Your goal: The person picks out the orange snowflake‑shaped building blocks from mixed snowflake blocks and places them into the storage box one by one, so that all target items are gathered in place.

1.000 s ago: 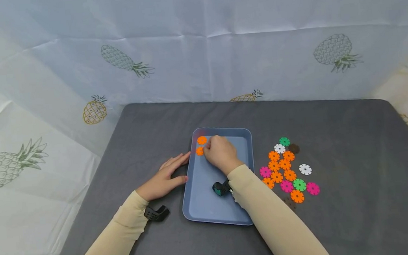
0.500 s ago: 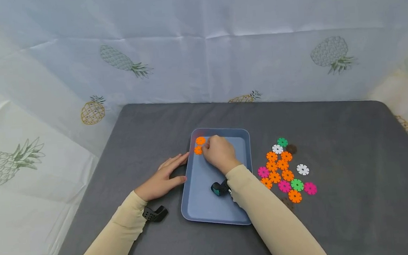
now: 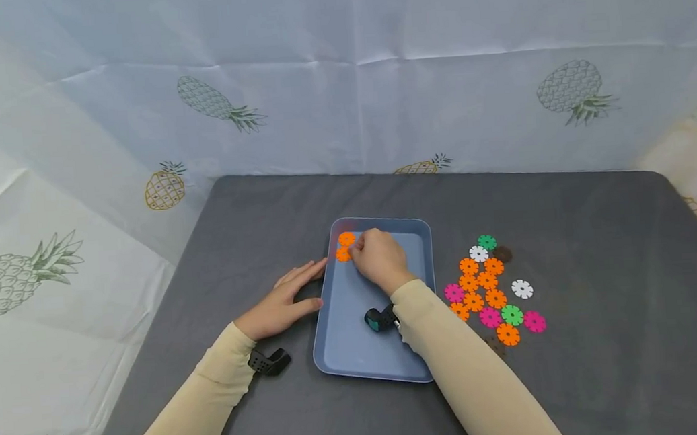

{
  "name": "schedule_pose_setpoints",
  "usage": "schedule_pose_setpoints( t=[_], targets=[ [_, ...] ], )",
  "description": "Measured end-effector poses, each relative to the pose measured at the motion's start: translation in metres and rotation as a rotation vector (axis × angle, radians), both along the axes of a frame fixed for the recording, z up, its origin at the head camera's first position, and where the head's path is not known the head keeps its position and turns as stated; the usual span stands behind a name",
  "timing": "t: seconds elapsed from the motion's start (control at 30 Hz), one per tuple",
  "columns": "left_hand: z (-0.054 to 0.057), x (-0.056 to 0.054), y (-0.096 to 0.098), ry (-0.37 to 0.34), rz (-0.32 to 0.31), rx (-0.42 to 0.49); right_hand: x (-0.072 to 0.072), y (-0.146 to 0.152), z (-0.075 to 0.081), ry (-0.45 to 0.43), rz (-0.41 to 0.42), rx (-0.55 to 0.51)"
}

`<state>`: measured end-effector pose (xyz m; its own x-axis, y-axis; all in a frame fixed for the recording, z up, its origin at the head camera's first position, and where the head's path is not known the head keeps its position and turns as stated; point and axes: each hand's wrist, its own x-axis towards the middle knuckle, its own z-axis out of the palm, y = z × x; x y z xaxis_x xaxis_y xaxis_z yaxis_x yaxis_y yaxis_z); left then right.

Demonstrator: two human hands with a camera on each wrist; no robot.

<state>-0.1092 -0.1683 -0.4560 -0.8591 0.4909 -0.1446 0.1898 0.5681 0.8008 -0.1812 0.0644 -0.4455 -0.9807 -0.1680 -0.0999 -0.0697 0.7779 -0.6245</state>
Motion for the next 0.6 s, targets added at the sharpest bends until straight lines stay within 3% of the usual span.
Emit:
schedule_pose_setpoints(
  t=[0.6],
  targets=[
    [-0.001, -0.0014, 0.0009, 0.004, -0.013, 0.013, -0.0015, 0.0009, -0.0002, -0.013, -0.019, -0.006]
  ],
)
